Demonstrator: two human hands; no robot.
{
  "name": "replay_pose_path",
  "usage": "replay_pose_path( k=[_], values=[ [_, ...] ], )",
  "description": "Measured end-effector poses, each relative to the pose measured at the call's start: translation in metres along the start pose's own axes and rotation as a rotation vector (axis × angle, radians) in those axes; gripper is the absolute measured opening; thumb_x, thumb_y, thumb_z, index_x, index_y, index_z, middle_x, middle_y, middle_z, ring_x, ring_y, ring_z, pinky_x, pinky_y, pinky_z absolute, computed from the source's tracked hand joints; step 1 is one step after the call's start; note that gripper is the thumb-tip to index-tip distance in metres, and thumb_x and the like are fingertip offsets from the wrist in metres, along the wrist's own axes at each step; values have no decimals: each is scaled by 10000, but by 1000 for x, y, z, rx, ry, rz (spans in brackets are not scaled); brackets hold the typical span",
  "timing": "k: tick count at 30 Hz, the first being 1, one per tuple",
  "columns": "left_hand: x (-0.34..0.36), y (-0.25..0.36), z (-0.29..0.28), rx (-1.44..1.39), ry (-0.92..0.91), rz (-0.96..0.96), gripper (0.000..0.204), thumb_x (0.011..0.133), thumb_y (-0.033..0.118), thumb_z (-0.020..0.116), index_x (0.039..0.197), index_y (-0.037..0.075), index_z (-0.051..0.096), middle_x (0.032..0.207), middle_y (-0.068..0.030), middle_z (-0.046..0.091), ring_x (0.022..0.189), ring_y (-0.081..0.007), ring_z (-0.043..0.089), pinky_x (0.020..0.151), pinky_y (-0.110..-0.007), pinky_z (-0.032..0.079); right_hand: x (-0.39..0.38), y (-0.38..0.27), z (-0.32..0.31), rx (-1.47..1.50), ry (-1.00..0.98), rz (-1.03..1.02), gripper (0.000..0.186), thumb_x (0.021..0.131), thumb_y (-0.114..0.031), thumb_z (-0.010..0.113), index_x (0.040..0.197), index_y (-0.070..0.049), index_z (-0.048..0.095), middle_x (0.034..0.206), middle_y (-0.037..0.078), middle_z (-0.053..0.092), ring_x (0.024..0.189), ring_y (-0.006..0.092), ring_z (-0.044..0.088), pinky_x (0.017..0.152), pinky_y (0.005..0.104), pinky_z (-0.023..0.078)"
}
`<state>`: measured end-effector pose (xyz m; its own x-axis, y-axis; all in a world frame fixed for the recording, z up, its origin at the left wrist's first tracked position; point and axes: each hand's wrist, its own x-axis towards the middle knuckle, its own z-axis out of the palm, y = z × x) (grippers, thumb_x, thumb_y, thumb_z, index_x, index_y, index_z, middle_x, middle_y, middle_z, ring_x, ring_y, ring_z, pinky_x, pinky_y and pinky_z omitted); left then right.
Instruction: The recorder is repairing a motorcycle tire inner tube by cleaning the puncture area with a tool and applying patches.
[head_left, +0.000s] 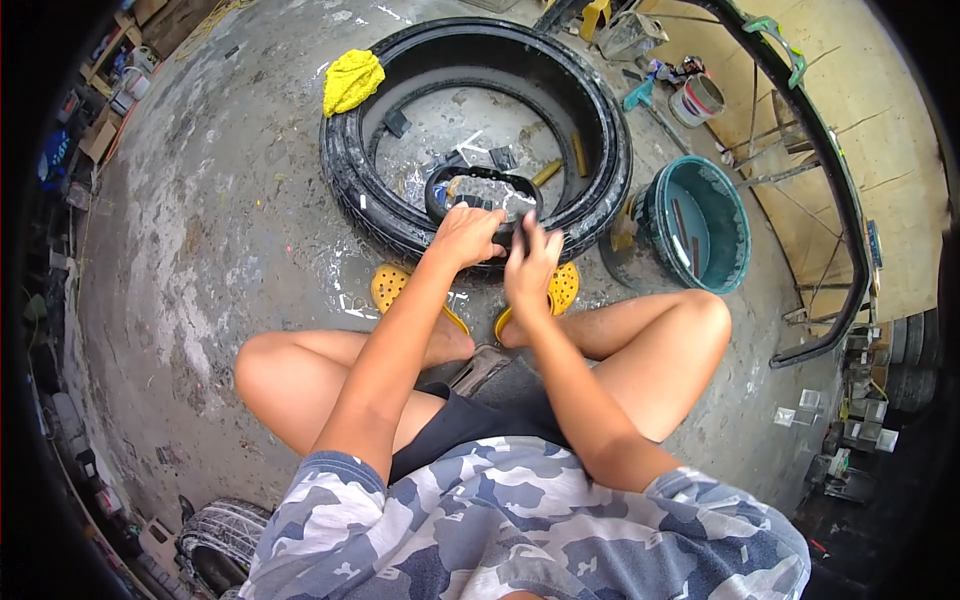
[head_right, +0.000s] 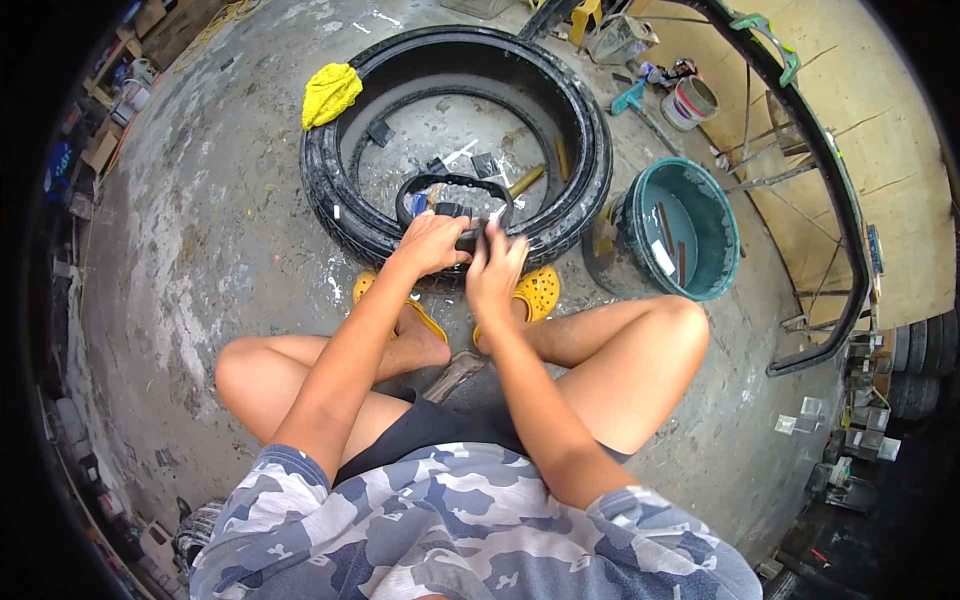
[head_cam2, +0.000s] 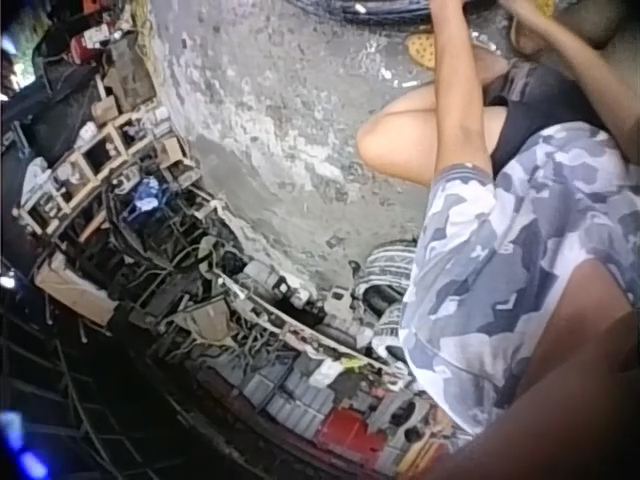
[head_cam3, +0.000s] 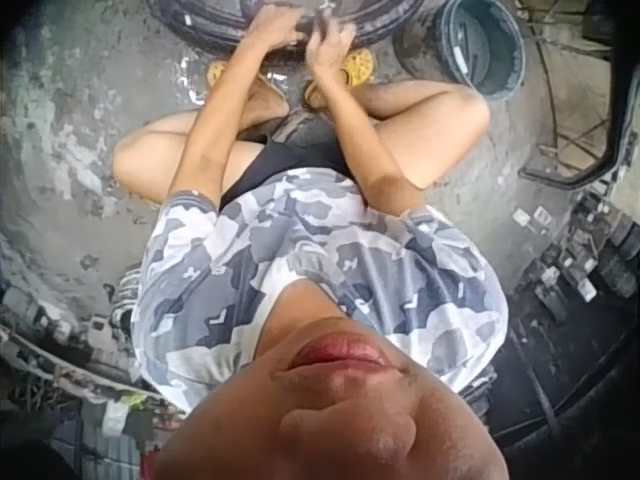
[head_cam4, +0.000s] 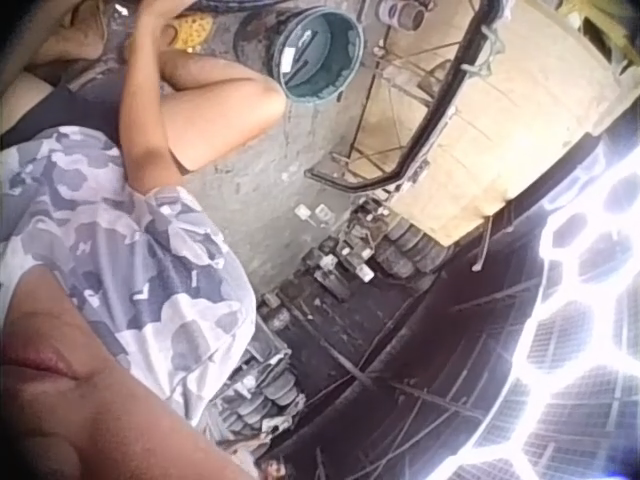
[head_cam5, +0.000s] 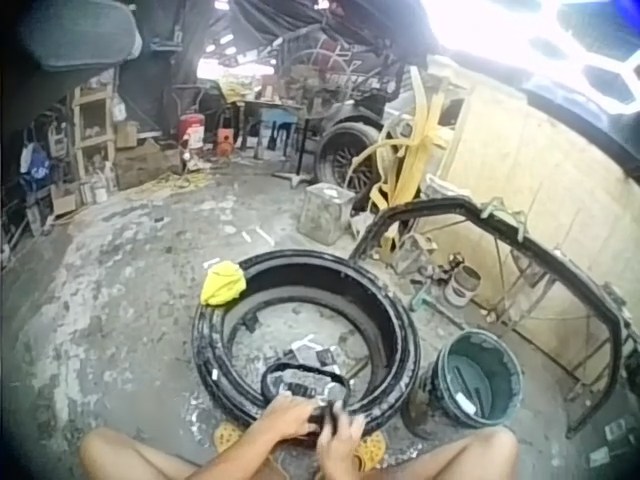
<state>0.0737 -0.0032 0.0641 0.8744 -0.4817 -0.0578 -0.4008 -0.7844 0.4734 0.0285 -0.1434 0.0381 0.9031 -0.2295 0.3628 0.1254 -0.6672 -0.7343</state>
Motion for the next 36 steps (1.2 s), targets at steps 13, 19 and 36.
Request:
replay_pose_path(
  k=[13,19,36],
  values=[
    [7,11,-2,57,32,-3,437,733,335,781,1056,76,642,879,-163,700,893,-317,664,809,-418,447,44,6,6,11,165,158,277,919,-101,579,1181,-30,631,1000,245,515,975,421,522,877,469,417],
    [10,8,-2,47,8,-48,453,714,369,790,1010,69,624,902,-171,693,927,-334,656,822,-439,450,24,1,7,47,128,136,277,920,-105,586,1182,-22,617,986,229,522,965,394,544,875,467,421],
    [-3,5,6,-21,202,-81,346,691,341,740,908,82,666,833,-171,696,851,-344,664,780,-432,437,-21,-19,-2,20,46,-64,362,794,20,667,1152,-34,664,902,184,537,910,362,525,864,475,435]
  ],
)
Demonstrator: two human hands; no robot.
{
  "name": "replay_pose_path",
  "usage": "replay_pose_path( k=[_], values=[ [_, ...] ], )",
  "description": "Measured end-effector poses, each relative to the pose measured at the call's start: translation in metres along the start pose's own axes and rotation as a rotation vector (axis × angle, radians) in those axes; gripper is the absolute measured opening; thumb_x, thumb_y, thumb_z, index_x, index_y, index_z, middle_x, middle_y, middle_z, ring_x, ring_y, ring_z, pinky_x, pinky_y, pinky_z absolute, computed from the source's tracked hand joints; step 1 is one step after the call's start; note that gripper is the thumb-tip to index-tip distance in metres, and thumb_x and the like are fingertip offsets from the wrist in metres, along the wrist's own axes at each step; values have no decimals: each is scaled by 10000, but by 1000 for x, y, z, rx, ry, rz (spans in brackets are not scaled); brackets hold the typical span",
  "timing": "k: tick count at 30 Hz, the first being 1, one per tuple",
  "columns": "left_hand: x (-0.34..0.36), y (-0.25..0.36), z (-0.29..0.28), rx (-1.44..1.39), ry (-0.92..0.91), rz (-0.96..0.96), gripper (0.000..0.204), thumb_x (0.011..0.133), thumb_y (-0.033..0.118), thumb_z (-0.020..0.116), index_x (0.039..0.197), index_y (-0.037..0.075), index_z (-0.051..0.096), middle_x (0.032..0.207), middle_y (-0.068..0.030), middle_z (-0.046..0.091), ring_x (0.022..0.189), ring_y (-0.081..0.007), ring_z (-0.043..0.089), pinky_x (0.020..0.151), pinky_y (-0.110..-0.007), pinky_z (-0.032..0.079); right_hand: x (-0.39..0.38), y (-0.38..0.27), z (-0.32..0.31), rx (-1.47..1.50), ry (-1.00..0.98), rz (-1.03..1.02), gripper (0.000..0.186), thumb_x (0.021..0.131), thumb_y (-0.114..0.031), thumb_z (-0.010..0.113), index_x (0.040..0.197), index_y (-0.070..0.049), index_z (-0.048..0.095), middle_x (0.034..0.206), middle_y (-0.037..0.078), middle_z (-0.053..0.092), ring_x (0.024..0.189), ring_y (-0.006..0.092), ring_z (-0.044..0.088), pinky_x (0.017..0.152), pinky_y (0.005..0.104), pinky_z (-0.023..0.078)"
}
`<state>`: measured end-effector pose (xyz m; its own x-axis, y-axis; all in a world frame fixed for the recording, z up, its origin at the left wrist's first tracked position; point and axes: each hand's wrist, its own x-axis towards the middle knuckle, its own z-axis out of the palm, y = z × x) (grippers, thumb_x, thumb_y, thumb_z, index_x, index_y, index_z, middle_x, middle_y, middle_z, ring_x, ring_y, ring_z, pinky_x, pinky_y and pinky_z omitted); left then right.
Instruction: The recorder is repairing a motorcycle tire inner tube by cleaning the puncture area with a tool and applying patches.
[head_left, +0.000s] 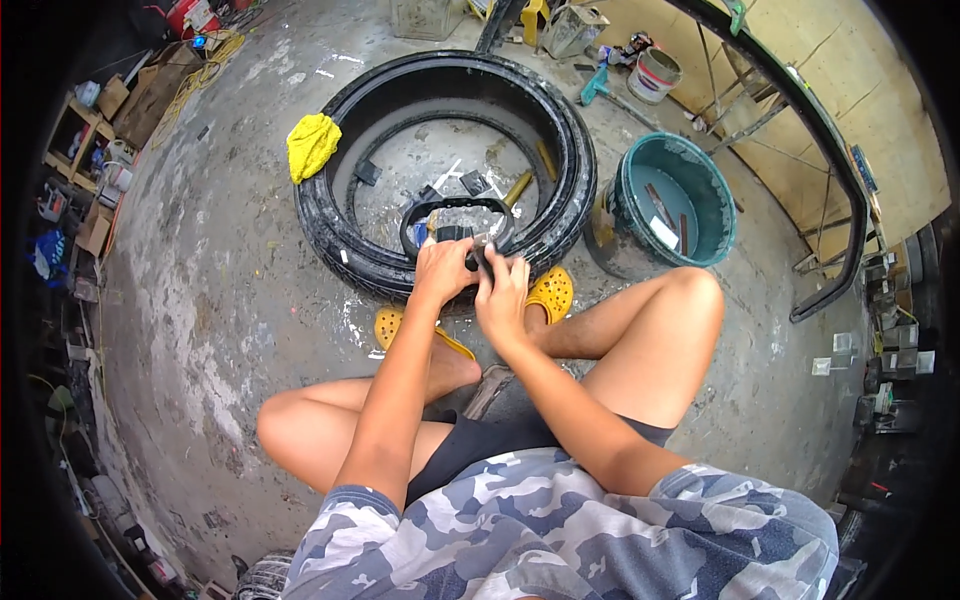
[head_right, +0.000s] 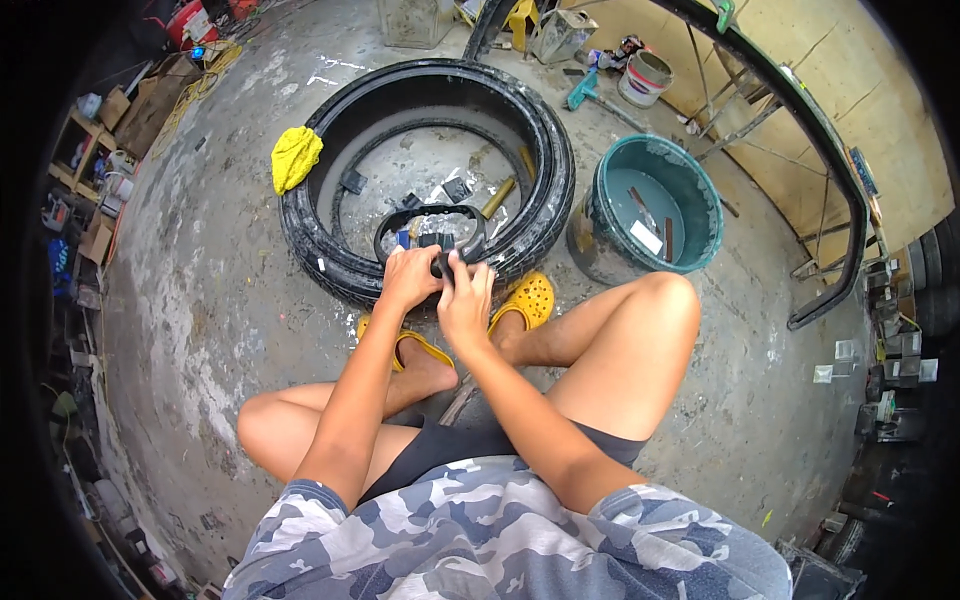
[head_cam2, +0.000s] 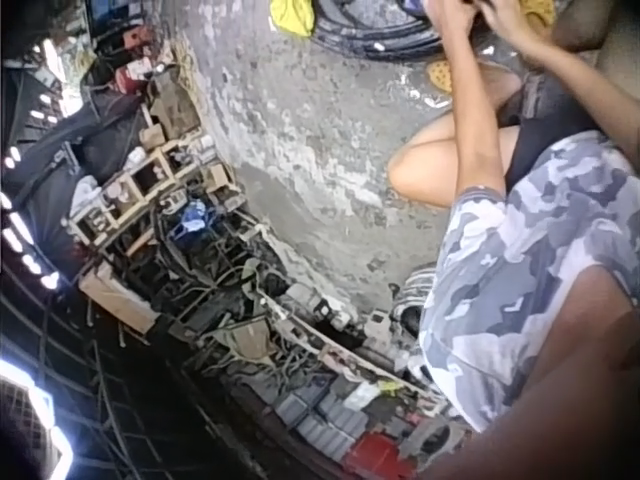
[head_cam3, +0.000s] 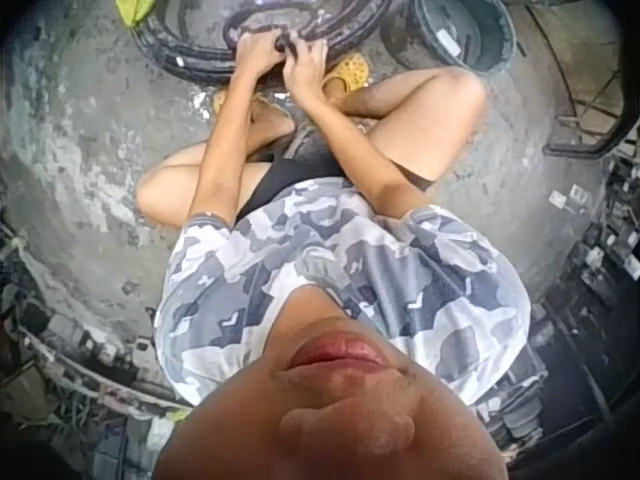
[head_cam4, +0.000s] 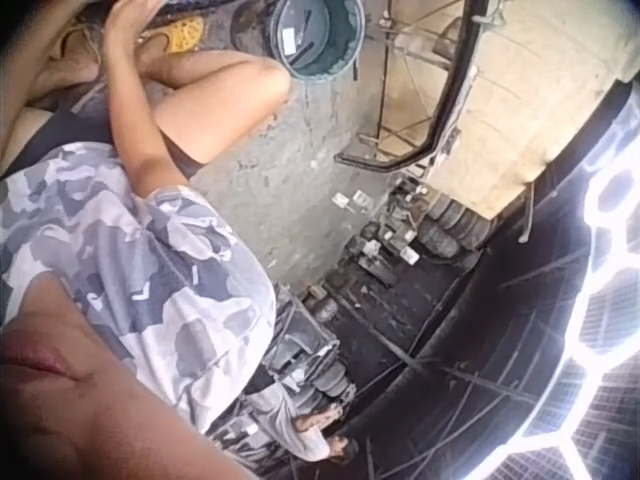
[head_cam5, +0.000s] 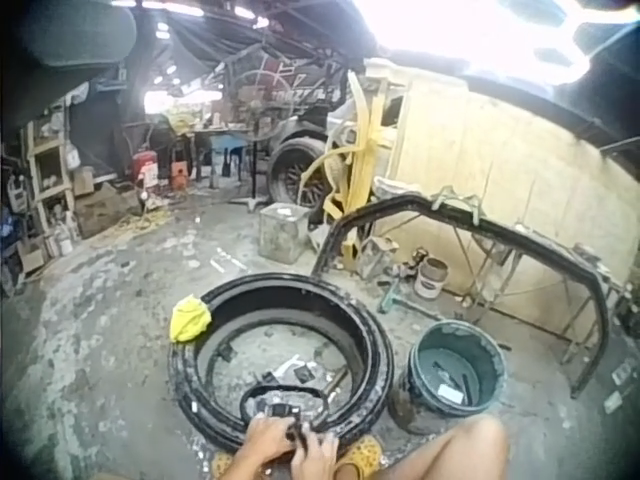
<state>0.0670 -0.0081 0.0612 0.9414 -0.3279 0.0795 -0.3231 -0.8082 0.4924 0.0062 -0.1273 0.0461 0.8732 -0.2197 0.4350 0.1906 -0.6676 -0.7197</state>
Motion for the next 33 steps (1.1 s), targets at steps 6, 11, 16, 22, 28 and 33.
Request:
replay_pose_path(
  k=[6,11,16,22,28,33],
  values=[
    [10,17,-5,-1,-57,5,376,648,377,784,848,89,650,787,-156,685,808,-356,652,761,-440,444,76,41,3,-76,32,255,307,885,-86,584,1183,-42,637,1057,261,539,1044,422,510,937,491,412],
    [1,2,0,18,-54,-10,369,666,393,758,864,95,669,789,-166,685,815,-369,653,767,-451,453,12,16,-5,-56,-51,38,351,851,-62,639,1202,-72,637,982,240,516,964,415,515,847,490,441],
    [9,18,-7,71,-94,-18,372,662,343,794,902,85,673,817,-164,696,823,-335,659,766,-426,420,64,43,5,-43,90,234,294,892,-99,599,1176,-34,642,995,250,551,981,425,524,900,488,431],
    [6,9,-5,16,-19,21,361,640,365,765,809,80,621,733,-159,653,775,-376,630,756,-453,433,44,45,-2,-67,38,133,349,839,-91,662,1187,-68,654,947,217,565,944,383,552,840,466,474],
    [-3,-8,-38,-112,27,44,394,620,316,767,891,60,641,803,-147,588,819,-323,558,809,-393,385,120,61,-49,150,-135,491,291,857,-155,684,1127,-48,673,946,212,703,915,335,678,848,396,504],
    [-11,17,-62,-149,69,52,387,623,260,754,901,35,607,850,-128,529,836,-311,493,801,-374,382,136,40,-89,364,-218,451,311,883,-125,655,1190,-74,643,803,111,698,690,166,635,660,321,497]
  ],
)
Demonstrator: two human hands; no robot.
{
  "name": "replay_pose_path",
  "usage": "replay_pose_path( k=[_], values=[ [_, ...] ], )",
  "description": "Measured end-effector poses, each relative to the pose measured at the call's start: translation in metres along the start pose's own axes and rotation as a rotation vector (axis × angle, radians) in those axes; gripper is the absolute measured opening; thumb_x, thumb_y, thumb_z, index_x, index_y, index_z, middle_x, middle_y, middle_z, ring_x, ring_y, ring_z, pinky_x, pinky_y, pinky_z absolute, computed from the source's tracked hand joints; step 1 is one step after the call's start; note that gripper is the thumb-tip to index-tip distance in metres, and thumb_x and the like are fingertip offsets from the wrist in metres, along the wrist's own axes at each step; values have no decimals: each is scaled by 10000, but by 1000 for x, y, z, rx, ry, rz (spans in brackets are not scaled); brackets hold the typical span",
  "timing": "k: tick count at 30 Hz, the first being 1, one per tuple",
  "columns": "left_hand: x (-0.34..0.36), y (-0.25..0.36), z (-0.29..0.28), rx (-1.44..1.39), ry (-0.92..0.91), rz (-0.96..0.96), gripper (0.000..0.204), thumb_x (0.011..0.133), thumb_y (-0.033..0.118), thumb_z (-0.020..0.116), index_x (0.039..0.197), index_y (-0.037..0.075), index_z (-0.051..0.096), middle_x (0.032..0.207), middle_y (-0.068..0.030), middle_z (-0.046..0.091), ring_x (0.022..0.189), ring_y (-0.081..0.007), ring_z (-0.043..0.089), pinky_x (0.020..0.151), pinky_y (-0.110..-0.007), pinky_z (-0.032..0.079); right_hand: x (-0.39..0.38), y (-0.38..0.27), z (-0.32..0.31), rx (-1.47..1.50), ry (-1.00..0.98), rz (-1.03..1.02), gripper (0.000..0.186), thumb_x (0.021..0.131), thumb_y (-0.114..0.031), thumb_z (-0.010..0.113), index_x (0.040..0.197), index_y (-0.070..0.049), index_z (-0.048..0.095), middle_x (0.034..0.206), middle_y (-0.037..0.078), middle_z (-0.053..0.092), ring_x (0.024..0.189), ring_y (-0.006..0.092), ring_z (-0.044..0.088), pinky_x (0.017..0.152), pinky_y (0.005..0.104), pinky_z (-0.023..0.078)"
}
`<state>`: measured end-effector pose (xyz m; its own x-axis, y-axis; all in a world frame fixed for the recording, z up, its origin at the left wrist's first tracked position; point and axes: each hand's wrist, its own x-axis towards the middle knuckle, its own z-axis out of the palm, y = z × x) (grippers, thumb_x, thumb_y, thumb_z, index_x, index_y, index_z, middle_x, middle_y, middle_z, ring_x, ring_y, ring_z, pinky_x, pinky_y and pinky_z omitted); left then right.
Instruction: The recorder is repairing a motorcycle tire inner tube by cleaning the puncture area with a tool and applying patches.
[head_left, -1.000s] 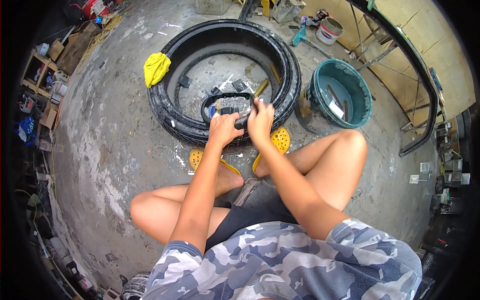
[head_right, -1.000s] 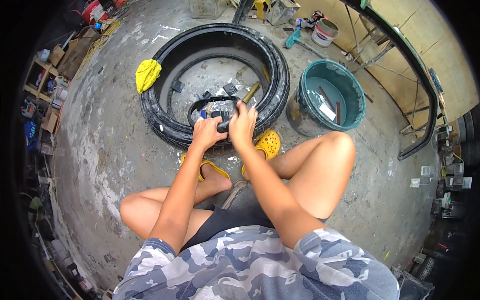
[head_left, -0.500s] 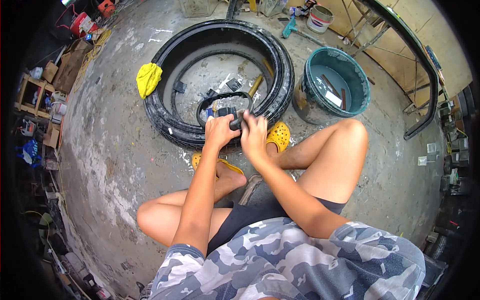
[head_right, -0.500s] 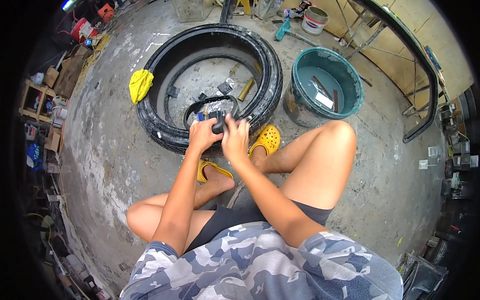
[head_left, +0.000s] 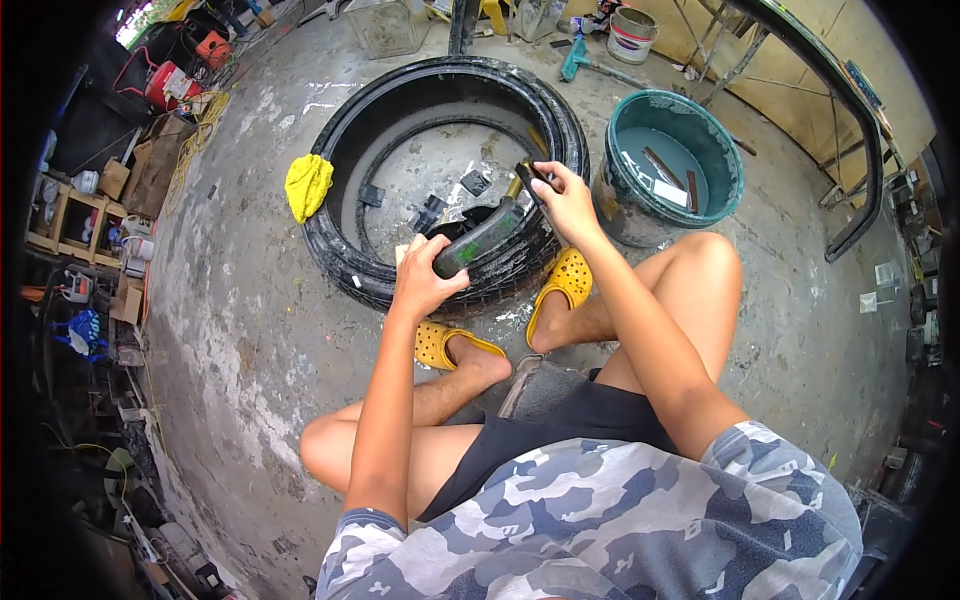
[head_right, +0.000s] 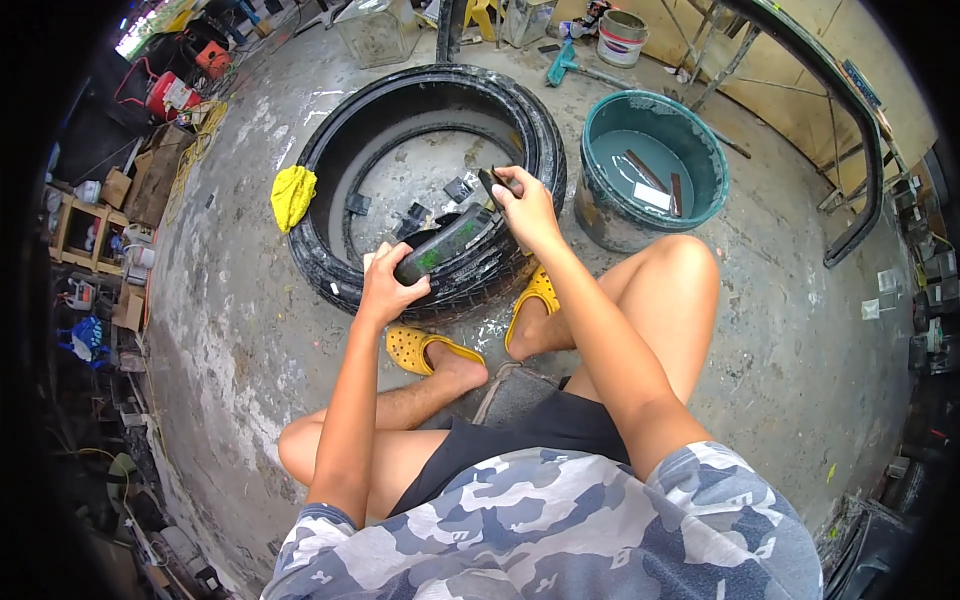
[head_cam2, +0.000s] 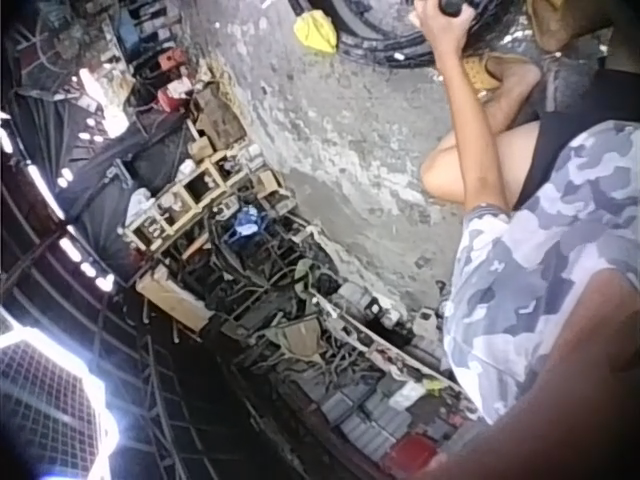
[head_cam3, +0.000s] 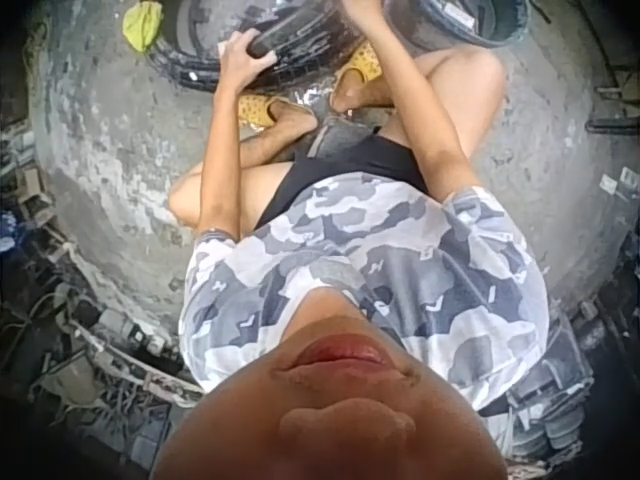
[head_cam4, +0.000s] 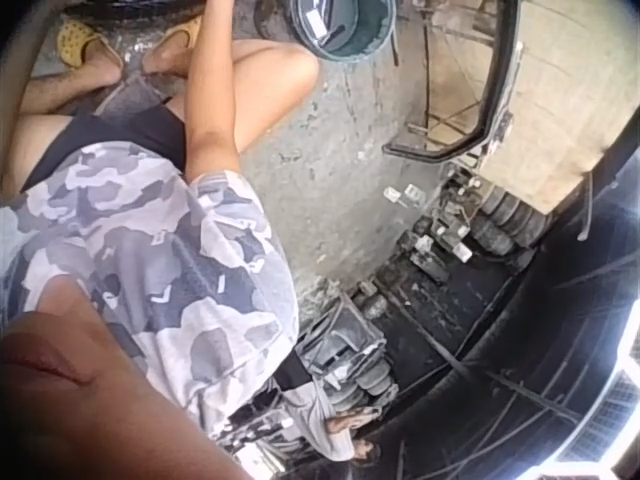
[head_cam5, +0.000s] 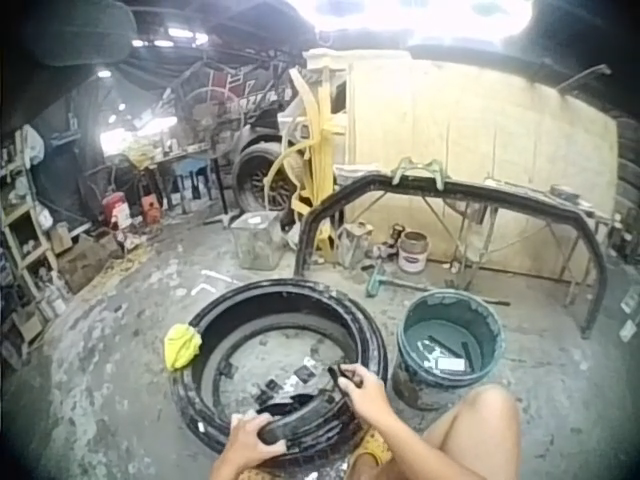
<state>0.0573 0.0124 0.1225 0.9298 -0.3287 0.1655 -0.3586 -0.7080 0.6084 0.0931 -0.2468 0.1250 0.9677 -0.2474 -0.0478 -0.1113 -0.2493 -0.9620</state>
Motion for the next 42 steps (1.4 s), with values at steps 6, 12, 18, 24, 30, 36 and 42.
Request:
replay_pose_path(
  k=[6,12,18,24,30,36,42],
  values=[
    [-4,3,23,-7,49,54,368,565,297,731,768,43,560,721,-131,534,726,-340,550,744,-398,397,-15,27,19,-425,152,-471,347,862,-100,660,1208,-69,648,888,186,629,858,321,623,790,410,506],
    [-12,4,23,-9,23,37,371,555,299,734,761,40,566,731,-134,552,744,-335,559,747,-399,403,-63,-3,23,-568,87,-521,382,853,-93,637,1234,-77,632,924,187,585,893,360,582,776,462,513],
    [-22,-9,16,-10,22,37,376,543,301,742,758,44,572,732,-132,563,729,-333,553,736,-397,407,-94,-17,32,-717,46,-536,356,878,-131,593,1226,-78,649,923,190,599,910,342,579,771,455,462],
    [-6,14,29,-5,1,52,379,542,309,741,745,43,561,724,-131,573,726,-349,561,727,-406,414,-19,6,4,-602,5,-128,366,881,-138,587,1240,-87,637,1004,212,618,961,351,575,806,469,444],
    [-18,6,23,-14,29,29,383,561,317,737,768,40,575,749,-143,591,732,-352,578,734,-412,422,-102,-10,18,-786,40,-770,402,806,-78,612,1206,-97,646,850,173,552,833,319,544,722,430,410],
    [-24,13,27,-146,111,-12,373,615,258,769,805,18,556,761,-163,583,769,-370,590,717,-426,444,2,8,-19,-580,20,-119,310,868,-206,648,1162,-120,698,1082,206,681,1034,369,646,925,444,494],
    [-57,75,2,-200,209,-196,399,697,291,844,737,10,563,698,-159,596,618,-337,583,595,-402,466,7,51,-28,-167,88,65,391,833,-199,699,1191,-46,665,1087,207,701,1055,280,666,935,363,485]
  ],
)
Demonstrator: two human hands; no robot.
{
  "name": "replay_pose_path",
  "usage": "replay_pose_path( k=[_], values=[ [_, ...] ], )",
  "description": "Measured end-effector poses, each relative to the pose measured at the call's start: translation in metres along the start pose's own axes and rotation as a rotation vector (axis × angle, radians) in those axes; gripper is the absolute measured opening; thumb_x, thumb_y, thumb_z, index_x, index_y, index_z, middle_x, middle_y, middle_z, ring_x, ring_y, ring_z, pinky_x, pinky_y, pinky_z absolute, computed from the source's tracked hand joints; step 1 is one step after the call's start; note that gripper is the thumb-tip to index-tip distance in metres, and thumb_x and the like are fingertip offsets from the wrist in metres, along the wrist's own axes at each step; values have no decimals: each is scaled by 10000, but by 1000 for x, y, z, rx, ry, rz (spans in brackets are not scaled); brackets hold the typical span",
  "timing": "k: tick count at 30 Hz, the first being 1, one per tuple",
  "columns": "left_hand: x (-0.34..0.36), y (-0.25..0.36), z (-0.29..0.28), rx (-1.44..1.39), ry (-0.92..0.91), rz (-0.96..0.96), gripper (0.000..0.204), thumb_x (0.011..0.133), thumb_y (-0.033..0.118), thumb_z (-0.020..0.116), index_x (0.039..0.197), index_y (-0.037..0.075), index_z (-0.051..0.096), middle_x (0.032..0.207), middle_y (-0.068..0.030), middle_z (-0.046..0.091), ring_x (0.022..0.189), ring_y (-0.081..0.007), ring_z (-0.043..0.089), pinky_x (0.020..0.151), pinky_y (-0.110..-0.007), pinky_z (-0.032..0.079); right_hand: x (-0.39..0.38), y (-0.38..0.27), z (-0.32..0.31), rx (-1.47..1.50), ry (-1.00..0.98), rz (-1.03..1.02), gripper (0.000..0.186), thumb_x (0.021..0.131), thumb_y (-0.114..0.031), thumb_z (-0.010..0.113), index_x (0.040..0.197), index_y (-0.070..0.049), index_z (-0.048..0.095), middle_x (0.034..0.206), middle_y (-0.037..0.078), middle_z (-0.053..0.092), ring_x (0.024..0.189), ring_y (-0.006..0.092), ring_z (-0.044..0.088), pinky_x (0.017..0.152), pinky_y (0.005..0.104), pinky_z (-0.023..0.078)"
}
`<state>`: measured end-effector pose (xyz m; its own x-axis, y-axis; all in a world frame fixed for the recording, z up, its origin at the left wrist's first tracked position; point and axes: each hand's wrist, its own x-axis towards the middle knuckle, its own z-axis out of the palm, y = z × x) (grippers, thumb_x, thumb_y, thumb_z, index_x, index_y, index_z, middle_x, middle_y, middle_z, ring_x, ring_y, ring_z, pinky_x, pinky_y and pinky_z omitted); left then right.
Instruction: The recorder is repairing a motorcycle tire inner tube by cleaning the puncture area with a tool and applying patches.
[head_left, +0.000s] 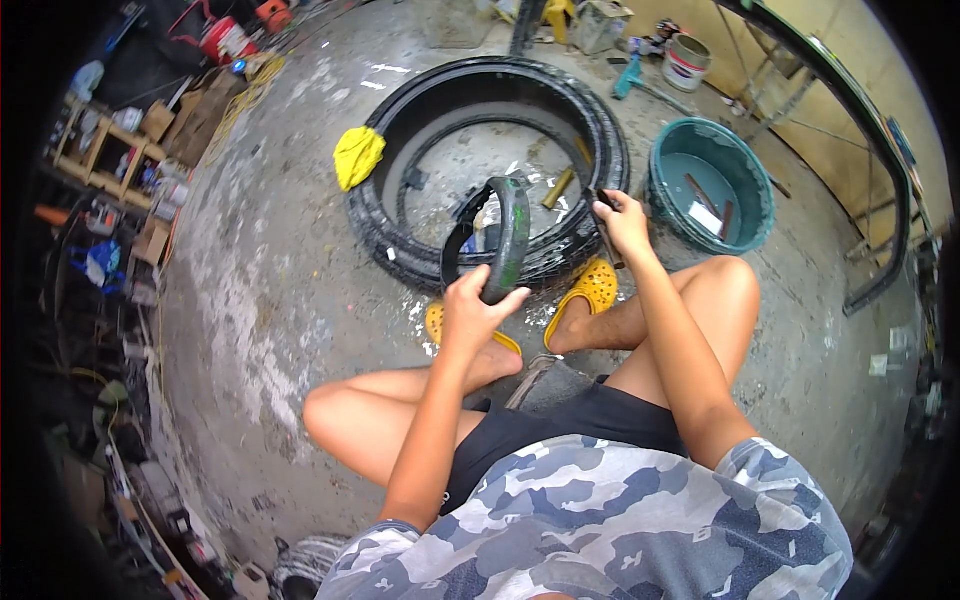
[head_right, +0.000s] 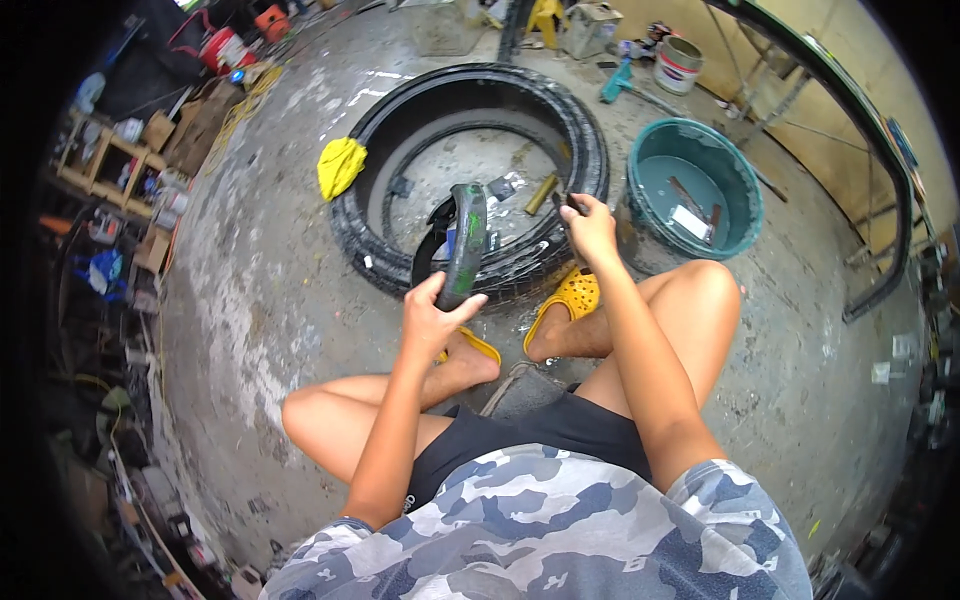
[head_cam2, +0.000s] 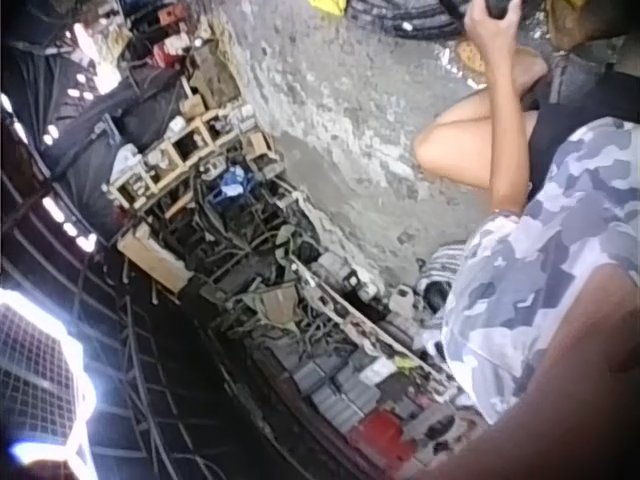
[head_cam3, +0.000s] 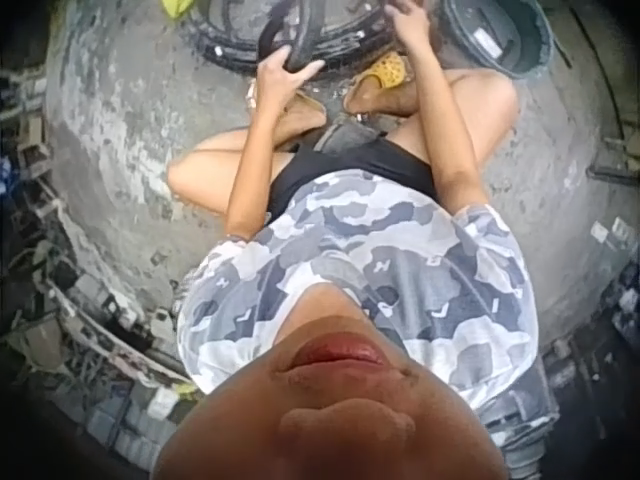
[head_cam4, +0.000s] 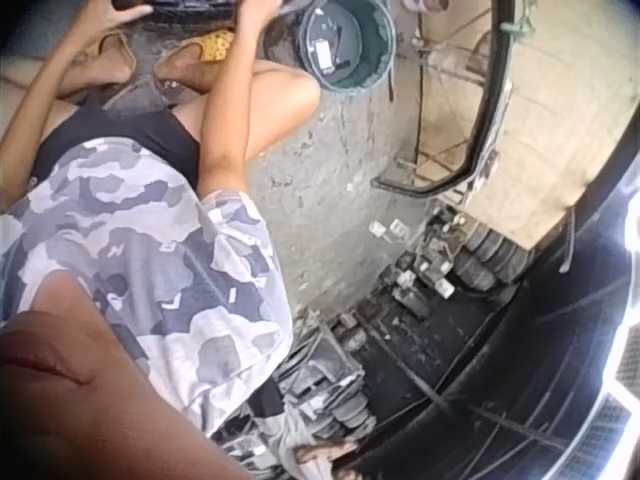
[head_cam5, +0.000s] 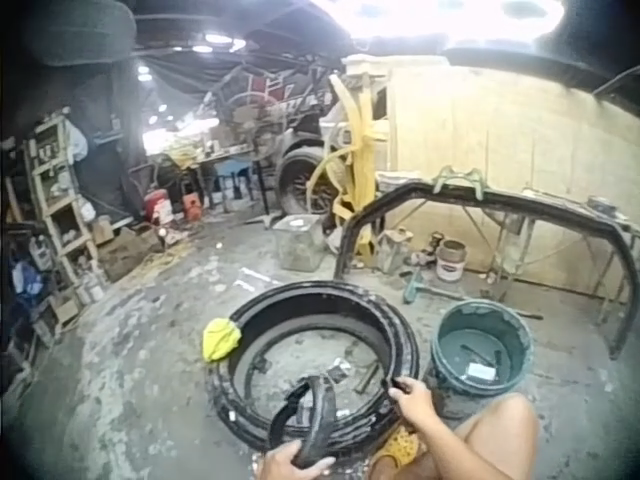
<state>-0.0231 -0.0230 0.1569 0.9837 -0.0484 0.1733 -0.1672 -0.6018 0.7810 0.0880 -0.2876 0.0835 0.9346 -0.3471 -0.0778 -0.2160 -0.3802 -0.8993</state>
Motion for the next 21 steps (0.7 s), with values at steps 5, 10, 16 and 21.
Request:
replay_pose_path(
  k=[5,10,16,21],
  values=[
    [-45,22,14,-141,177,-33,260,749,170,835,759,-8,646,637,-45,570,595,-98,503,567,-289,425,-5,-24,18,239,-201,-43,376,854,-126,687,1212,-24,632,958,136,719,835,163,659,758,294,500],
    [-66,48,28,-321,316,-188,204,832,151,781,797,-5,653,731,9,625,661,-68,530,593,-267,439,-32,-66,30,365,-286,-174,372,872,-98,672,1219,19,603,1036,132,701,894,155,647,795,280,493],
    [-70,46,48,-450,438,-191,193,861,102,730,881,-30,591,793,-63,535,707,-172,502,662,-304,430,-48,-87,27,513,-485,-29,352,891,-86,658,1220,13,578,1069,90,681,901,128,631,803,245,486],
    [-64,34,75,-413,353,-82,344,927,166,637,1178,-38,524,1043,-156,571,955,-288,566,865,-385,447,-63,-88,30,728,-748,136,282,947,-141,598,1200,-28,549,995,71,643,834,179,646,701,340,580]
  ],
)
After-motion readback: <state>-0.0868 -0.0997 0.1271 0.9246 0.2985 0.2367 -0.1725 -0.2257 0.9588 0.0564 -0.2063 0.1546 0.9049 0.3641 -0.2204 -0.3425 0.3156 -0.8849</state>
